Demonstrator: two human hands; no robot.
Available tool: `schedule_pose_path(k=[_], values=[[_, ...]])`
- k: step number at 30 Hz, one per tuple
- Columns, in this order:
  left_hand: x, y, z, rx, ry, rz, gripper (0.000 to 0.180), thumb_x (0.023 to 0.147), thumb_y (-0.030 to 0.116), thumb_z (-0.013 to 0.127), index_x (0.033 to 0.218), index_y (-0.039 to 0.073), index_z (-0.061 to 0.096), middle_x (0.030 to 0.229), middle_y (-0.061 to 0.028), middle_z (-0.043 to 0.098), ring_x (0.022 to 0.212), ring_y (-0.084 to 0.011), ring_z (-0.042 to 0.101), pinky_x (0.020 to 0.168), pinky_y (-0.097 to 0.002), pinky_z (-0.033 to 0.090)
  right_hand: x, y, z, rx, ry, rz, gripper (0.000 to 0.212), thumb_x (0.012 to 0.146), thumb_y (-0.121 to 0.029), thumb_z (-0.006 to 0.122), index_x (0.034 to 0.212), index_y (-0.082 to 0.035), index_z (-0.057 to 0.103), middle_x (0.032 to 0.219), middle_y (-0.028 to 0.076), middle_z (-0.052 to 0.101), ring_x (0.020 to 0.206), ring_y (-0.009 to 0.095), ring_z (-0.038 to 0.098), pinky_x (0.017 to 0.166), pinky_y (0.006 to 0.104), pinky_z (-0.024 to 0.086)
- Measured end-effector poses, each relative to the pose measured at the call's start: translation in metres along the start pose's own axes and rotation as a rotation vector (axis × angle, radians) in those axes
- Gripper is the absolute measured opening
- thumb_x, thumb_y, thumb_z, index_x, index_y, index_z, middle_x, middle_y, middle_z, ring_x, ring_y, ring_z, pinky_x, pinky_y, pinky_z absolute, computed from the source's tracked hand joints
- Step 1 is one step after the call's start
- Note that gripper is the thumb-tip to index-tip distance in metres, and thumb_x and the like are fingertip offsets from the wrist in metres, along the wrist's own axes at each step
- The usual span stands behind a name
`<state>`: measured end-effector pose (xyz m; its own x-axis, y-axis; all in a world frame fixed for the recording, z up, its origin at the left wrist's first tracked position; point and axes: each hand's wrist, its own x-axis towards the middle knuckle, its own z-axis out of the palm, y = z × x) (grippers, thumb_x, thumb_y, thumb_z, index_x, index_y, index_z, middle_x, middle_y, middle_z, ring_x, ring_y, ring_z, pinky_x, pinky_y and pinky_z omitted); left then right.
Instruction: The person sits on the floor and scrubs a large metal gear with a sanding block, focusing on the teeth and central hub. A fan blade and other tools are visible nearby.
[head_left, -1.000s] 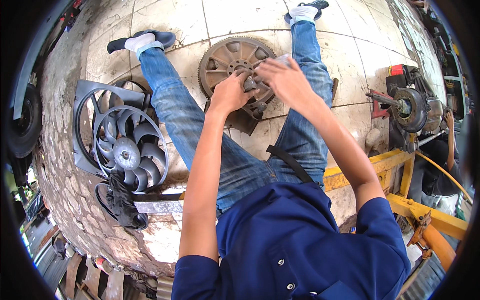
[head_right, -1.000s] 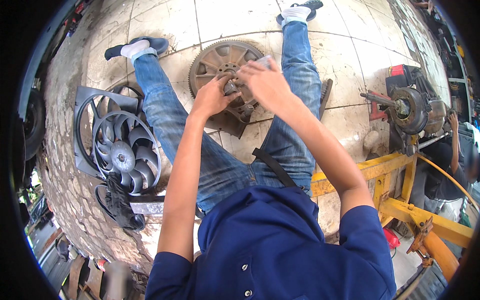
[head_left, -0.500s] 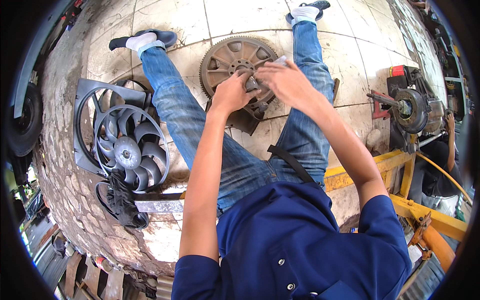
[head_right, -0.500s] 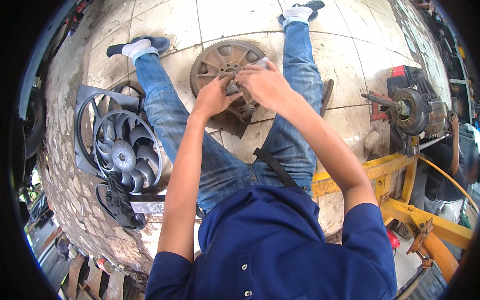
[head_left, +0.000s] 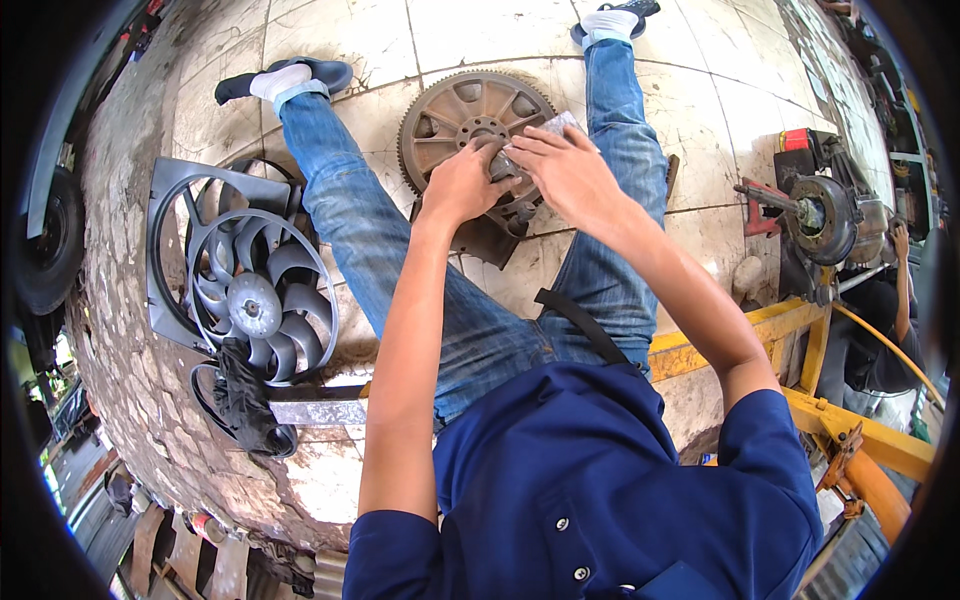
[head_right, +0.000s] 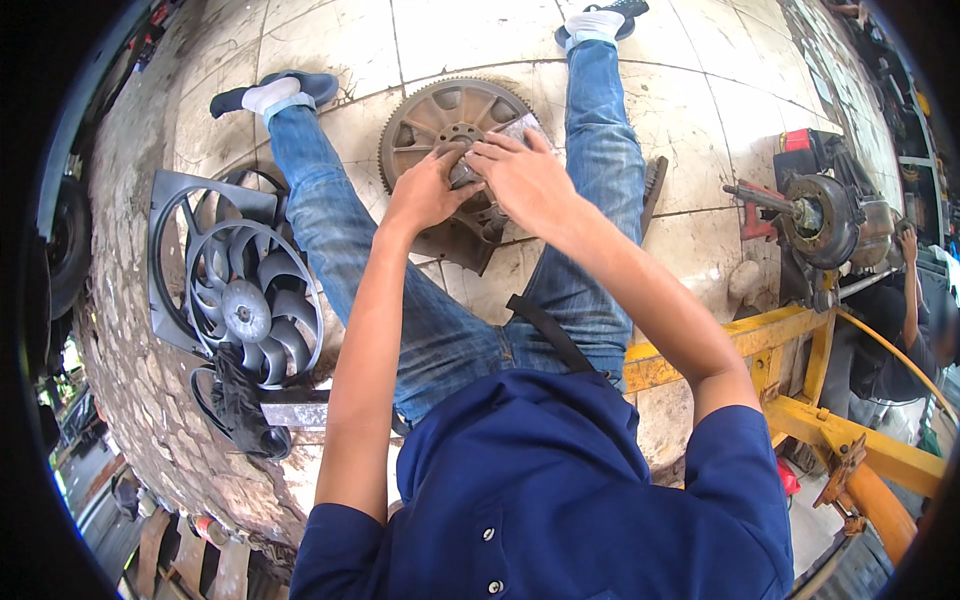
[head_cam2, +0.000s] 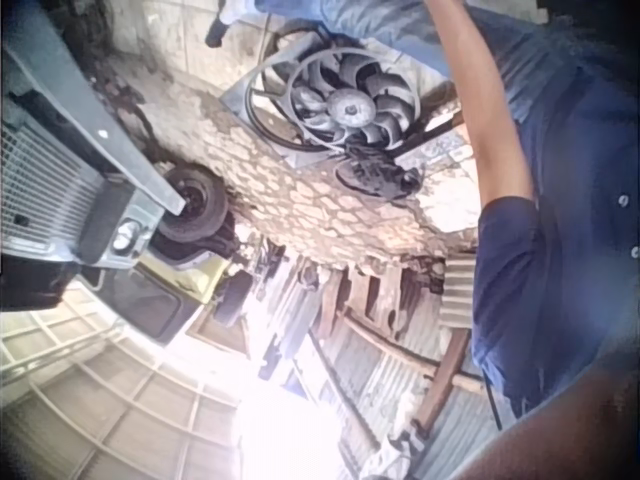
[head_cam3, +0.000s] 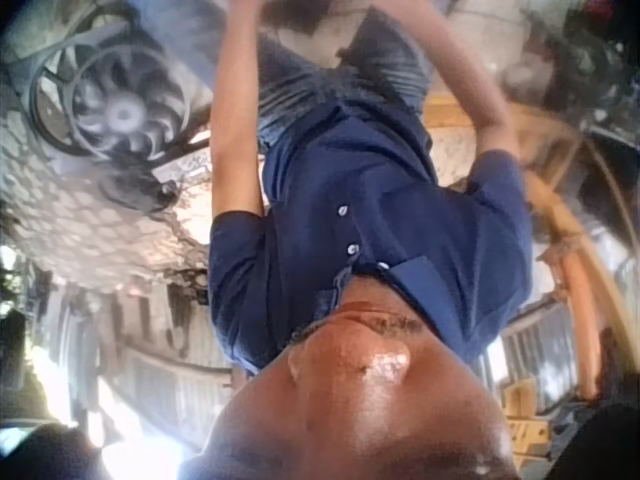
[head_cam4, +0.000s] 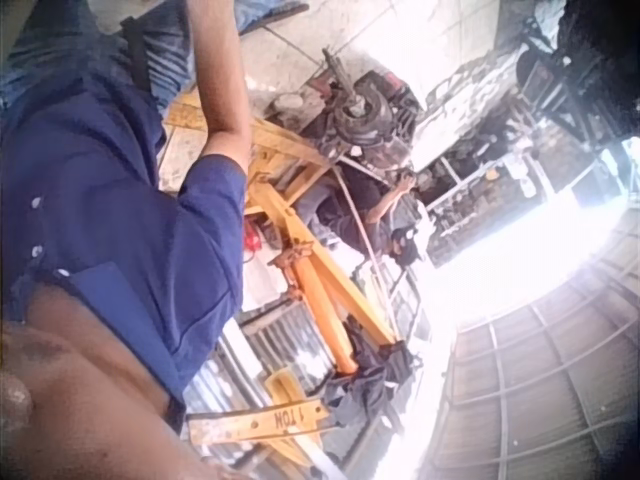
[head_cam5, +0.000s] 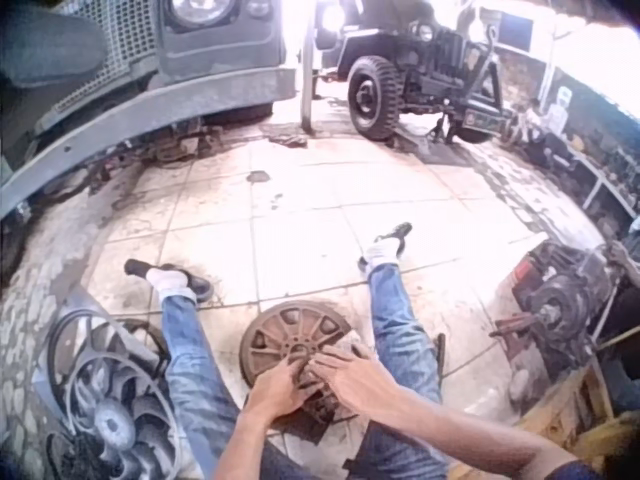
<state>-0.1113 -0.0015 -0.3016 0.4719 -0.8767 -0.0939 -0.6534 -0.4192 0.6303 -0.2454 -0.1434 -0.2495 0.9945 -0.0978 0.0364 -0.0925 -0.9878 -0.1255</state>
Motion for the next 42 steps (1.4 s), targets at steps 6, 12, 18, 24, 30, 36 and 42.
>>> schedule_pose_path(k=[6,12,18,24,30,36,42], values=[[0.0,0.008,-0.009,-0.008,-0.05,-0.041,0.062,0.083,0.04,0.075,0.135,0.012,0.057,0.134,-0.0113,0.06,0.115,-0.0331,0.061,0.095,-0.0427,0.051,0.0,-0.007,0.002,-0.103,-0.046,0.025,0.042,0.092,-0.013,0.052,0.133,-0.013,0.06,0.144,0.002,0.055,0.139,0.02,0.044,0.117,0.0531,0.027],[0.002,0.006,-0.008,0.027,-0.01,-0.057,0.061,0.081,0.041,0.076,0.131,0.008,0.059,0.134,-0.0088,0.06,0.113,-0.0322,0.063,0.093,-0.043,0.052,-0.003,0.005,0.018,-0.081,0.152,0.073,0.045,0.09,-0.014,0.054,0.134,-0.015,0.059,0.142,0.0,0.056,0.141,0.019,0.042,0.118,0.0517,0.025],[0.003,0.011,-0.013,-0.028,-0.075,-0.083,0.062,0.083,0.039,0.075,0.137,0.014,0.056,0.136,-0.0112,0.058,0.119,-0.0323,0.06,0.098,-0.0413,0.049,-0.003,0.013,0.021,-0.121,0.149,0.082,0.048,0.09,-0.013,0.054,0.138,-0.016,0.056,0.145,0.002,0.053,0.142,0.019,0.039,0.119,0.0521,0.024],[0.0,0.008,-0.007,0.036,-0.037,-0.076,0.063,0.083,0.039,0.075,0.137,0.011,0.055,0.134,-0.0132,0.059,0.118,-0.0329,0.06,0.097,-0.0414,0.05,-0.008,-0.002,0.023,-0.156,0.173,0.038,0.049,0.089,-0.012,0.055,0.138,-0.017,0.056,0.143,0.001,0.055,0.143,0.021,0.037,0.119,0.0534,0.022],[0.002,0.004,-0.004,0.054,0.01,-0.041,0.061,0.082,0.037,0.076,0.133,0.009,0.057,0.131,-0.0105,0.061,0.112,-0.0343,0.063,0.092,-0.0436,0.052,-0.004,0.003,0.028,-0.119,0.228,0.075,0.05,0.088,-0.013,0.056,0.138,-0.017,0.057,0.142,0.001,0.056,0.142,0.021,0.038,0.119,0.0513,0.023],[0.002,0.006,-0.006,0.018,-0.004,-0.057,0.058,0.082,0.037,0.075,0.131,0.009,0.059,0.133,-0.0116,0.06,0.113,-0.034,0.063,0.094,-0.0431,0.052,-0.008,0.014,0.029,-0.039,0.208,0.112,0.053,0.089,-0.012,0.056,0.142,-0.018,0.053,0.145,0.0,0.053,0.141,0.019,0.04,0.117,0.0504,0.026],[0.002,0.002,-0.006,0.008,-0.03,-0.069,0.061,0.082,0.038,0.075,0.136,0.015,0.057,0.131,-0.013,0.061,0.117,-0.0335,0.06,0.097,-0.0422,0.049,-0.01,0.011,0.028,-0.078,0.204,0.056,0.053,0.092,-0.011,0.056,0.144,-0.02,0.05,0.147,0.001,0.051,0.143,0.019,0.038,0.118,0.0494,0.025]])
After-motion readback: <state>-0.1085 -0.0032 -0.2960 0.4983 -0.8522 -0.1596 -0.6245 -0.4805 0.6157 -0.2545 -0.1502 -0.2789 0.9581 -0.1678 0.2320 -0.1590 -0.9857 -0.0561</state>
